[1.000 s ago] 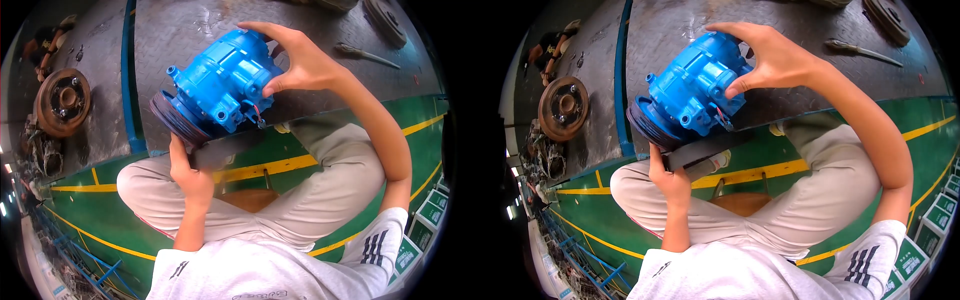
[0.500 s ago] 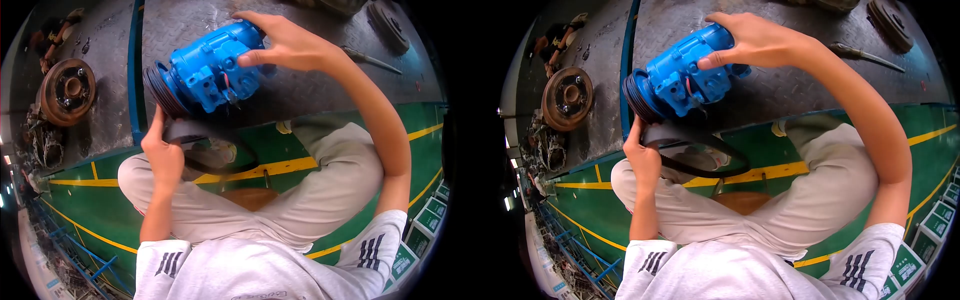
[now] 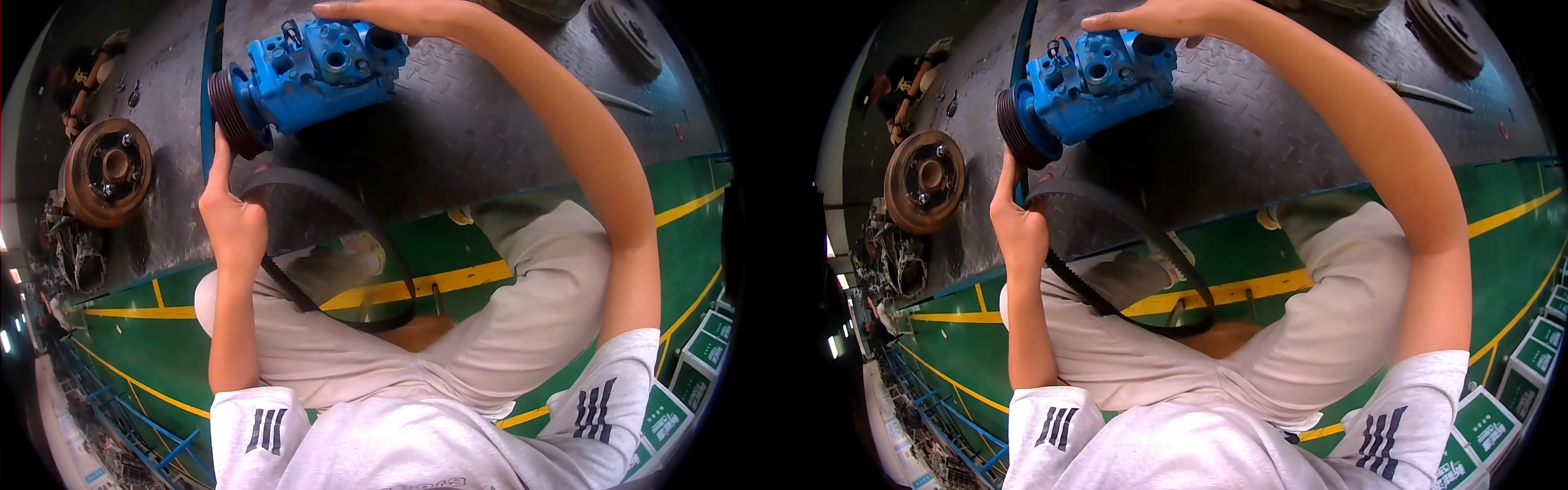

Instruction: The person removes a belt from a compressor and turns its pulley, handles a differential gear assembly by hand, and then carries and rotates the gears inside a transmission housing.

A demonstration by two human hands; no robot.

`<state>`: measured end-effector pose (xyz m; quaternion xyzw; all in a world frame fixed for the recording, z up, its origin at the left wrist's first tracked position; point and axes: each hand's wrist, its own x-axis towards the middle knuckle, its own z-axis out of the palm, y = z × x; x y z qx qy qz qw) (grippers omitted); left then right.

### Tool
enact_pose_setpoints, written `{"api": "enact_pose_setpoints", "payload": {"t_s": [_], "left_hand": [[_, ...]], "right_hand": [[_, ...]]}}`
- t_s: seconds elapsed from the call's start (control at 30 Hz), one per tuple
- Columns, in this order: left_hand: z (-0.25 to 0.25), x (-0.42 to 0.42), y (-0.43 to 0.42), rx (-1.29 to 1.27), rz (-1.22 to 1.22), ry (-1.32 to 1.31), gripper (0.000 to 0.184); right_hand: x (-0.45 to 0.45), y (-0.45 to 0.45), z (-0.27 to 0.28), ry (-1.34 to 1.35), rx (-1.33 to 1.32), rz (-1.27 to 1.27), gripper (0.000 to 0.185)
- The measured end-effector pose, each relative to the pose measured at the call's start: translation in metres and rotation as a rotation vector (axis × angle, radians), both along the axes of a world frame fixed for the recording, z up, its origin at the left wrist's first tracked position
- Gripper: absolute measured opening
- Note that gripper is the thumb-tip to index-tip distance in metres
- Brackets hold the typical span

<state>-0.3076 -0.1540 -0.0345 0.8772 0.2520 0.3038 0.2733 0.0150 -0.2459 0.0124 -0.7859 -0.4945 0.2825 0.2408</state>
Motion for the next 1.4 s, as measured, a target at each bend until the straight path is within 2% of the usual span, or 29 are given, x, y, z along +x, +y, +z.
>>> {"api": "enact_pose_setpoints", "payload": {"t_s": [0.03, 0.07, 0.13, 0.17, 0.3, 0.33, 0.37, 0.4, 0.43, 0.47, 0.5, 0.53, 0.57, 0.6, 0.67, 0.73, 0.77, 0.83, 0.87, 0.9, 0.93, 0.97, 1.03, 1.07, 1.1, 1.17, 1.23, 1.33, 1.4], "left_hand": [[0.003, 0.001, -0.003, -0.1, 0.017, 0.035, 0.075], [0.0, 0.002, -0.003, -0.093, 0.023, 0.035, 0.075], [0.001, 0.004, 0.0, -0.028, -0.017, -0.003, 0.079], [0.007, 0.006, -0.006, -0.241, -0.045, -0.004, 0.096], [0.007, 0.008, -0.007, -0.24, -0.037, 0.031, 0.093], [0.002, 0.006, -0.005, -0.163, -0.035, 0.014, 0.088], [0.0, 0.006, -0.004, -0.083, -0.033, -0.004, 0.083], [0.003, 0.004, -0.005, -0.081, -0.029, -0.007, 0.083], [0.012, -0.001, -0.009, -0.138, -0.005, 0.038, 0.075], [0.022, -0.006, -0.015, -0.197, 0.019, 0.086, 0.067], [0.032, -0.01, -0.023, -0.328, 0.072, 0.083, 0.051], [0.036, -0.012, -0.023, -0.324, 0.08, 0.086, 0.051], [0.04, -0.017, -0.019, -0.334, 0.016, 0.073, 0.046], [0.047, -0.021, -0.015, -0.344, -0.045, 0.06, 0.041], [0.073, -0.019, 0.003, -0.3, -0.088, 0.149, 0.029], [0.105, -0.016, 0.025, -0.251, -0.02, 0.176, 0.029], [0.131, -0.018, 0.04, -0.32, 0.035, 0.216, 0.026], [0.162, -0.026, 0.1, -0.584, 0.177, 0.008, 0.026], [0.183, -0.032, 0.134, -0.761, -0.045, -0.084, 0.028], [0.204, -0.032, 0.164, -0.781, 0.024, -0.175, 0.03], [0.225, -0.039, 0.216, -0.929, -0.174, -0.176, 0.032], [0.246, -0.037, 0.242, -0.926, -0.06, -0.249, 0.036], [0.28, -0.048, 0.301, -1.219, -0.079, -0.422, 0.029], [0.292, -0.052, 0.317, -1.371, -0.012, -0.559, 0.032], [0.296, -0.064, 0.36, -1.47, 0.07, -0.83, 0.036], [0.287, -0.083, 0.386, -1.411, 0.112, -0.856, 0.034], [0.259, -0.083, 0.417, -1.189, 0.26, -0.897, 0.031], [0.198, -0.05, 0.446, -0.868, 0.512, -0.801, 0.027], [0.156, -0.035, 0.451, -0.931, 0.534, -0.714, 0.024]], "right_hand": [[-0.006, -0.003, 0.003, -0.016, 0.03, -0.05, 0.099], [0.001, 0.004, -0.005, -0.015, 0.037, -0.044, 0.099], [0.015, 0.025, -0.019, -0.077, 0.121, 0.065, 0.086], [0.019, 0.03, -0.022, -0.091, 0.128, 0.021, 0.073], [0.059, 0.057, -0.066, -0.268, 0.291, 0.172, 0.063], [0.058, 0.056, -0.065, -0.266, 0.288, 0.178, 0.063], [0.059, 0.053, -0.061, -0.11, 0.223, 0.089, 0.061], [0.048, 0.045, -0.044, 0.043, 0.16, 0.001, 0.061], [0.039, 0.037, -0.032, 0.093, 0.118, -0.021, 0.069], [0.026, 0.032, -0.026, 0.095, 0.119, -0.014, 0.069], [0.012, 0.028, -0.022, 0.205, 0.227, -0.159, 0.076], [-0.001, 0.023, -0.016, 0.318, 0.334, -0.302, 0.082], [-0.008, 0.018, -0.002, 0.385, 0.24, -0.253, 0.094], [0.007, 0.028, -0.009, 0.394, 0.287, -0.044, 0.096], [-0.002, 0.036, -0.012, 0.243, 0.399, -0.04, 0.093], [-0.024, 0.018, 0.017, -0.001, 0.262, -0.053, 0.085], [-0.026, 0.033, -0.011, -0.171, 0.375, -0.21, 0.077], [-0.027, 0.033, -0.019, -0.179, 0.463, -0.179, 0.072], [-0.024, 0.033, -0.023, -0.19, 0.549, -0.15, 0.069], [-0.01, 0.041, -0.051, -0.196, 0.532, -0.104, 0.106], [-0.012, 0.043, -0.056, -0.256, 0.603, -0.161, 0.103], [-0.012, 0.043, -0.055, -0.258, 0.59, -0.149, 0.103], [-0.009, 0.041, -0.051, -0.272, 0.587, -0.129, 0.103], [-0.008, 0.04, -0.05, -0.275, 0.57, -0.113, 0.104], [-0.009, 0.04, -0.051, -0.276, 0.552, -0.102, 0.105], [-0.013, 0.038, -0.051, -0.311, 0.558, -0.103, 0.106], [-0.014, 0.038, -0.049, -0.36, 0.572, -0.089, 0.104], [-0.022, 0.033, -0.043, -0.432, 0.558, -0.092, 0.097], [-0.028, 0.03, -0.039, -0.473, 0.579, -0.091, 0.089]]}}
